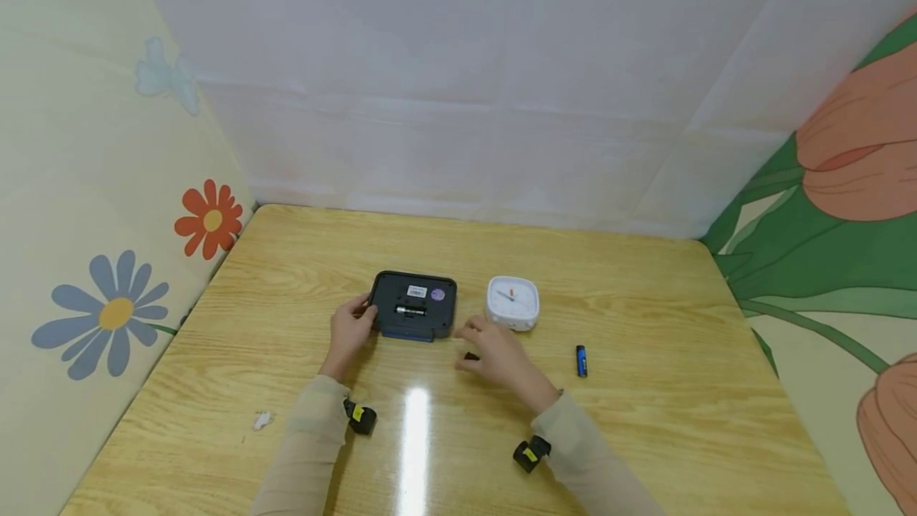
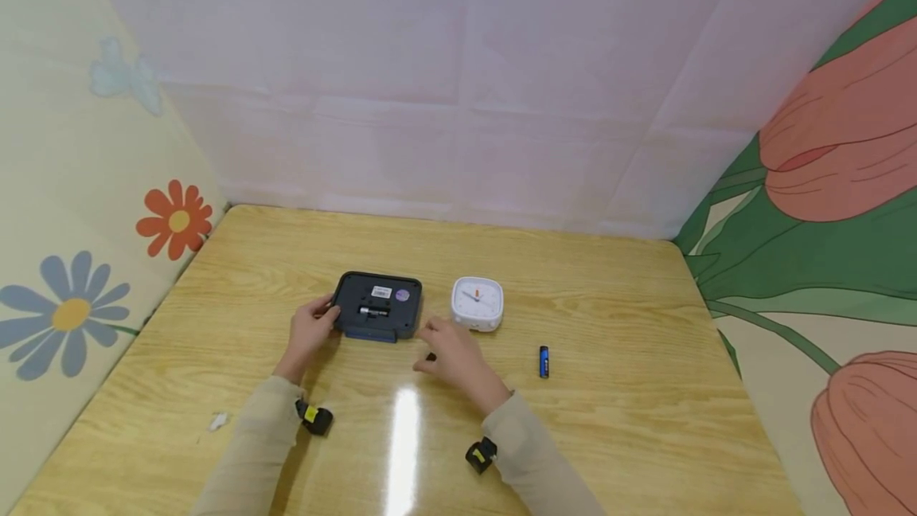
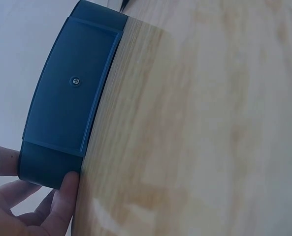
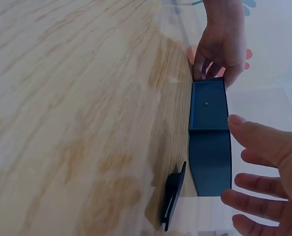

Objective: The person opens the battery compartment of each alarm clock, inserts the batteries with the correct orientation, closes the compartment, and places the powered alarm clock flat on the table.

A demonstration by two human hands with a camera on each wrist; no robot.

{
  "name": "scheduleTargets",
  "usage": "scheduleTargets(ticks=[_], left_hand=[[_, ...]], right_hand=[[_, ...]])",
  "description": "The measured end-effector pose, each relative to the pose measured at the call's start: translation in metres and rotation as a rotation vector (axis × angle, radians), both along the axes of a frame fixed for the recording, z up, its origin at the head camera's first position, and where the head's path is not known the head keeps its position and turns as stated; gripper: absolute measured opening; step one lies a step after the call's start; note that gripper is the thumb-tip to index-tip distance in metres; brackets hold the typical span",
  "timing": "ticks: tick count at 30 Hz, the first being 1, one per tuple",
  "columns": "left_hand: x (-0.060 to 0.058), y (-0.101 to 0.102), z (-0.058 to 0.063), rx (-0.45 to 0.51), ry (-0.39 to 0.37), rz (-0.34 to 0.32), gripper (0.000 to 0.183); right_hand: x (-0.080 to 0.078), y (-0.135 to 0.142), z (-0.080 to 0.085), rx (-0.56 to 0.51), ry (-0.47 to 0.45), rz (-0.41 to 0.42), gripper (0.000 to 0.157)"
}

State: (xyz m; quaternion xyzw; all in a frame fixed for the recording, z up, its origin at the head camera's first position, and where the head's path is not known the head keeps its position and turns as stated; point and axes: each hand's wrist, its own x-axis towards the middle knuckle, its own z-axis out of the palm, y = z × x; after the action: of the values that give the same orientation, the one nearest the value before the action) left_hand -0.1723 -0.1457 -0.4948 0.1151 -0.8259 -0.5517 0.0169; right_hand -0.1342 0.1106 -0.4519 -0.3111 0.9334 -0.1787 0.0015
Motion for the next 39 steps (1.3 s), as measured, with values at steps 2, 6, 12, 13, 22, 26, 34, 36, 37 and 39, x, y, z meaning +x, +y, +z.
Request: scheduleTargets(ticks=[2, 6, 12, 13, 22, 26, 34, 36, 37, 39], left_hand=[[0.0, 0.0, 0.0, -0.003, 0.007, -0.003, 0.037], [-0.001, 0.0, 0.0, -0.001, 0.005, -0.002, 0.037], [0.0, 0.0, -0.001, 0.003, 0.004, 0.003, 0.037], [0.0, 0.0, -0.001, 0.004, 0.005, 0.002, 0.037], [0.0, 0.0, -0.001, 0.008, 0.001, -0.002, 0.037], [-0.001, 0.0, -0.001, 0.011, -0.001, 0.005, 0.037], [-0.001, 0.001, -0.001, 0.013, 0.006, 0.012, 0.036], [-0.001, 0.001, 0.0, 0.015, 0.009, 0.01, 0.036], [-0.001, 0.001, 0.0, 0.015, 0.01, 0.009, 0.036], [-0.001, 0.002, 0.0, 0.02, 0.01, 0.009, 0.037]], right_hand=[[0.001, 0.002, -0.001, 0.028, -0.013, -0.004, 0.044], [0.004, 0.007, -0.004, 0.056, -0.014, -0.006, 0.047], [0.007, 0.012, -0.007, 0.074, -0.007, 0.012, 0.047], [0.007, 0.013, -0.008, 0.079, -0.01, 0.014, 0.047], [0.011, 0.017, -0.011, 0.102, -0.026, 0.014, 0.024], [0.012, 0.019, -0.016, 0.116, -0.004, 0.016, 0.022], [0.012, 0.019, -0.023, 0.116, 0.002, -0.011, 0.022], [0.012, 0.019, -0.023, 0.115, 0.0, -0.016, 0.022], [0.012, 0.019, -0.023, 0.117, -0.004, -0.018, 0.022], [0.012, 0.018, -0.023, 0.118, -0.009, -0.02, 0.021]])
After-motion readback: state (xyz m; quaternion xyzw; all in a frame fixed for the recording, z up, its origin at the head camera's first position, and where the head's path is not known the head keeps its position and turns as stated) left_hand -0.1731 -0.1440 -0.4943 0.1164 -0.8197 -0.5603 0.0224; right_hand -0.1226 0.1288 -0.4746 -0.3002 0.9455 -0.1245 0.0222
